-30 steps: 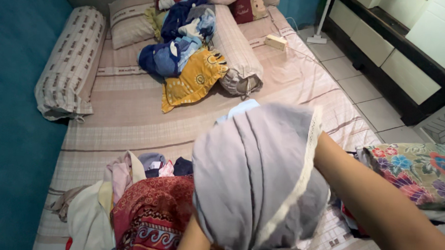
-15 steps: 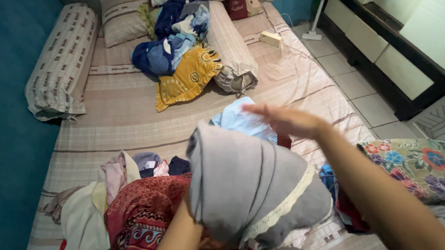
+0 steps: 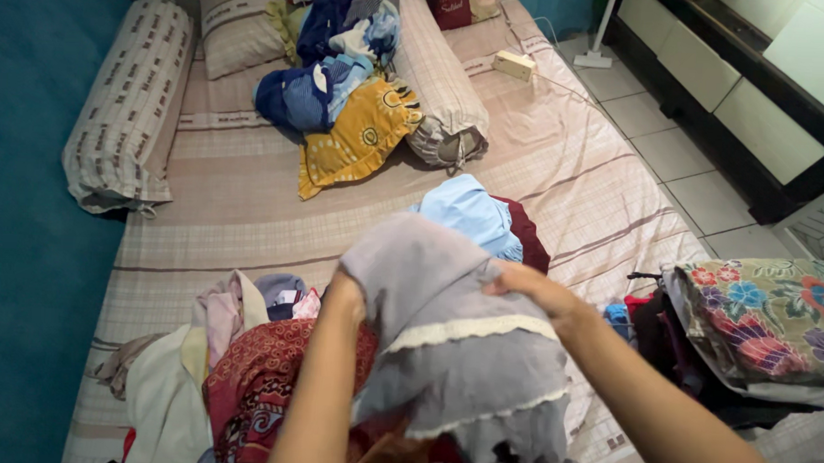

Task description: The person folds various garments including a gray shirt, a red patterned cloth, a beige cloth, a pink patterned cloth, a white cloth, a blue shirt, a red shirt, a peach shirt, a white shirt with a graphic, and a blue shirt. The folded items are stacked on the bed.

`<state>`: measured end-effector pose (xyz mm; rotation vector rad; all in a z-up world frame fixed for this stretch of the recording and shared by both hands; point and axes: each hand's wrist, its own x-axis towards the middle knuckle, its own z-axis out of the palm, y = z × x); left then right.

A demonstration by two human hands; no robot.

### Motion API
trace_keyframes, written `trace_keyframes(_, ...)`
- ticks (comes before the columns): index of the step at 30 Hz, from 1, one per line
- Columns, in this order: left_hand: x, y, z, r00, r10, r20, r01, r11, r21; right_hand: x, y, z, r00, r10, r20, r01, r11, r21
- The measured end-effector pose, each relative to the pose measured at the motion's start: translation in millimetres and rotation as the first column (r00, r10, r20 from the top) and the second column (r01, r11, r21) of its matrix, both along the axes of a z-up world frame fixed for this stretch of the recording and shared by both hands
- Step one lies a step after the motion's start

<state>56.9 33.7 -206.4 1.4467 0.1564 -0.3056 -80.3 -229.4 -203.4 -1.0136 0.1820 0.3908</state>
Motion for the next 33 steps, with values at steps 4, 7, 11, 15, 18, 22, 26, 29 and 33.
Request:
trace_keyframes(4, -39.6, 31.9, -17.2, 0.972, 0.210, 0.103, -0.204, 0.977, -0.066, 12.1, -8.9, 51.4, 0.985, -0.035, 0.168, 0.053, 0.993, -0.105)
trace_keyframes(7, -76.9, 6.4, -48.3, 0.944, 0.064, -0.325, -0.111, 0.985, -0.128, 15.6, 13.2, 83.8, 0.969, -0.095, 0.227, 0.127, 0.984, -0.128)
trace_keyframes(11, -97.5, -13.8, -79.6, 0.807, -0.175, -0.564, -0.081, 0.913, -0.399, 24.2, 67.8, 105.8, 0.962, -0.111, 0.250, 0.108, 0.994, 0.028)
trace_keyframes(15, -116.9, 6.1, -106.0, 0.742, -0.185, -0.644, -0.148, 0.892, -0.427, 29.3, 87.1, 98.8, 0.986, -0.117, 0.116, 0.090, 0.972, 0.219)
trace_keyframes(18, -130.8, 14.6, -120.5, 0.720, -0.166, -0.673, -0.186, 0.889, -0.419, 33.5, 62.1, 74.0, 0.975, -0.041, 0.217, 0.007, 0.988, 0.154)
trace_keyframes(22, -133.0, 16.2, -129.6, 0.713, -0.113, -0.692, -0.260, 0.874, -0.411, 22.0, 31.7, 5.4, 0.997, -0.058, -0.052, 0.070, 0.964, 0.255)
trace_keyframes(26, -116.4, 4.3, -133.4, 0.722, -0.107, -0.683, -0.284, 0.855, -0.434, -0.9, 29.3, -68.5, 0.952, -0.201, -0.230, 0.268, 0.909, 0.319)
trace_keyframes(29, -101.0, 2.0, -131.0, 0.766, -0.096, -0.636, -0.282, 0.838, -0.466, -1.6, 17.4, -89.7, 0.978, -0.201, -0.053, 0.208, 0.940, 0.271)
trace_keyframes(33, -59.2, -14.5, -112.6, 0.877, -0.118, -0.465, -0.237, 0.737, -0.633, 32.5, -27.1, -82.9, 0.978, -0.208, 0.032, 0.205, 0.975, 0.089)
